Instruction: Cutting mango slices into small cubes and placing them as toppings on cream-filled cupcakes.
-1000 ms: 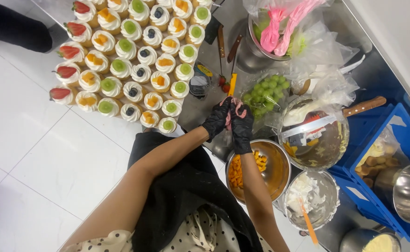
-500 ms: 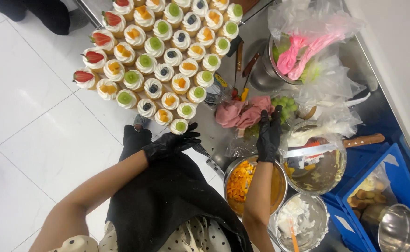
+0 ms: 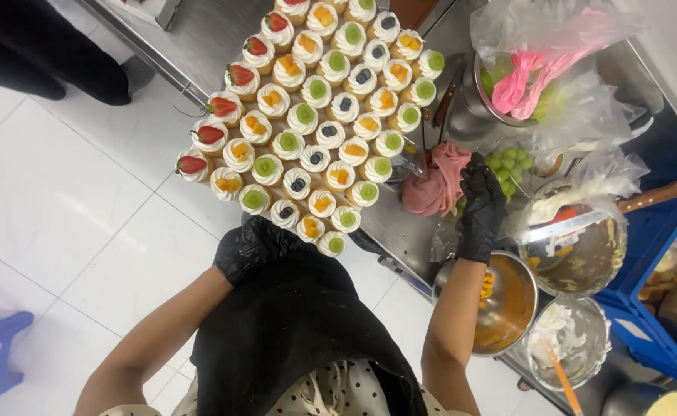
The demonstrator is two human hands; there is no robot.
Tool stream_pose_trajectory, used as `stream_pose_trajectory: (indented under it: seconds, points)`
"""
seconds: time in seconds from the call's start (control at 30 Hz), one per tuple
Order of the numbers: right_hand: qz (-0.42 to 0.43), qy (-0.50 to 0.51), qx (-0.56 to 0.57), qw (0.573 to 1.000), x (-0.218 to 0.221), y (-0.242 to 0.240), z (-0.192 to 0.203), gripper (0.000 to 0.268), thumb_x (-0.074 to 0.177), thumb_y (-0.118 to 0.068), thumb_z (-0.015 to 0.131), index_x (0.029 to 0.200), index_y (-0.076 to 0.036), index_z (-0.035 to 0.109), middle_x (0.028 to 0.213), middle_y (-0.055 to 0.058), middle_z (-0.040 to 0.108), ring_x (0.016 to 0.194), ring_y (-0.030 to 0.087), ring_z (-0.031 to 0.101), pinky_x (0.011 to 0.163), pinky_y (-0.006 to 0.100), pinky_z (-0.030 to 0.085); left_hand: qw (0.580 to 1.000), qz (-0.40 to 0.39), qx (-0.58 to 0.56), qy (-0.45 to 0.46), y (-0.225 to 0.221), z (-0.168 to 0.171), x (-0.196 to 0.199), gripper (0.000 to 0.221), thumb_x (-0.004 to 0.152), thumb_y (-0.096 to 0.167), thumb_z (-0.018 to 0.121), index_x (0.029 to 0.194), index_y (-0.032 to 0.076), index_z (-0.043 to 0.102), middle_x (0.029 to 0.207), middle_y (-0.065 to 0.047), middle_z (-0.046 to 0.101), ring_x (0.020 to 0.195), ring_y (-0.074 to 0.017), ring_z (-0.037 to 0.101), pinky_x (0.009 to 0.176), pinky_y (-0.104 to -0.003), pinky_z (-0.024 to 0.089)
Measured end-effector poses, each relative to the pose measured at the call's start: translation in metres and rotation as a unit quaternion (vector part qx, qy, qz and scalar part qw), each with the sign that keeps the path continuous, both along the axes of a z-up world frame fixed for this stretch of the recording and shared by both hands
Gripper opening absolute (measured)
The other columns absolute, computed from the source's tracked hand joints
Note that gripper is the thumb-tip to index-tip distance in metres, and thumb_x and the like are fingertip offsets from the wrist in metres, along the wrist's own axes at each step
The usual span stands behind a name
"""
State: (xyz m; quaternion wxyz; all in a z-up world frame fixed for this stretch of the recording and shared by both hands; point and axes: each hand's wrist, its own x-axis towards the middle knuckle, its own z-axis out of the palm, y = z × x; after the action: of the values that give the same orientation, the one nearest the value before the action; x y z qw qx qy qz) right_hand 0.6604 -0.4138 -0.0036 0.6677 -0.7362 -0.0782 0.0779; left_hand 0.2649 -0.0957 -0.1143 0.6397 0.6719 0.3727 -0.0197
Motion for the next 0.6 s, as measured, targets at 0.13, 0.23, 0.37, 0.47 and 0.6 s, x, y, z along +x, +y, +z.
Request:
stream_pose_trajectory:
  seconds: [0.13, 0.23, 0.37, 0.47, 0.6]
  points:
    - [-0.003, 0.012, -0.120, 0.993, -0.047, 0.012, -0.016, 0.053, 0.100, -0.023, 0.069, 0.147, -0.003, 0.060, 0.136, 0.022, 0.066, 0.113, 0.027, 0.056, 0.093, 0.040, 0.044, 0.987, -0.125, 0.102, -0.008, 0.053, 0.028, 0.002, 0.039, 0.099, 0.041, 0.052, 0.118, 0.008, 0.060, 0.102, -0.012, 0.073, 0.094, -0.0288, 0.069, 0.084, -0.046, 0.055]
    - [0.051, -0.153, -0.324, 0.932, -0.095, 0.055, -0.008, 0.074, 0.090, -0.030, 0.076, 0.153, -0.002, 0.049, 0.144, 0.030, 0.054, 0.128, 0.039, 0.048, 0.102, 0.048, 0.040, 0.976, -0.036, -0.181, -0.114, 0.080, 0.071, 0.030, 0.052, 0.097, 0.049, 0.049, 0.132, 0.010, 0.055, 0.123, -0.011, 0.065, 0.112, -0.0306, 0.063, 0.095, -0.048, 0.052]
    - [0.048, -0.333, -0.532, 0.777, -0.135, 0.099, -0.049, 0.093, 0.074, -0.044, 0.085, 0.148, -0.004, 0.044, 0.146, 0.033, 0.044, 0.137, 0.049, 0.040, 0.108, 0.061, 0.028, 0.781, 0.173, -0.576, -0.169, 0.116, 0.113, 0.046, 0.068, 0.099, 0.061, 0.042, 0.145, 0.011, 0.050, 0.145, -0.011, 0.057, 0.130, -0.0327, 0.055, 0.108, -0.052, 0.045]
    - [0.144, -0.262, -0.613, 0.731, -0.122, 0.071, -0.168, 0.057, 0.093, -0.050, 0.071, 0.143, -0.031, 0.050, 0.147, -0.003, 0.053, 0.149, 0.023, 0.045, 0.122, 0.079, 0.005, 0.817, 0.159, -0.511, -0.216, 0.145, 0.104, 0.041, 0.066, 0.100, 0.054, 0.049, 0.150, 0.011, 0.046, 0.148, -0.011, 0.056, 0.134, -0.0303, 0.054, 0.112, -0.049, 0.045]
    - [0.088, -0.324, -0.625, 0.704, -0.089, 0.046, -0.194, 0.061, 0.094, -0.044, 0.070, 0.147, -0.026, 0.046, 0.148, 0.000, 0.054, 0.143, 0.026, 0.051, 0.118, 0.070, 0.017, 0.921, 0.045, -0.225, -0.315, 0.184, 0.089, 0.042, 0.067, 0.096, 0.031, 0.065, 0.153, 0.008, 0.040, 0.149, -0.010, 0.052, 0.133, -0.0260, 0.053, 0.111, -0.045, 0.046]
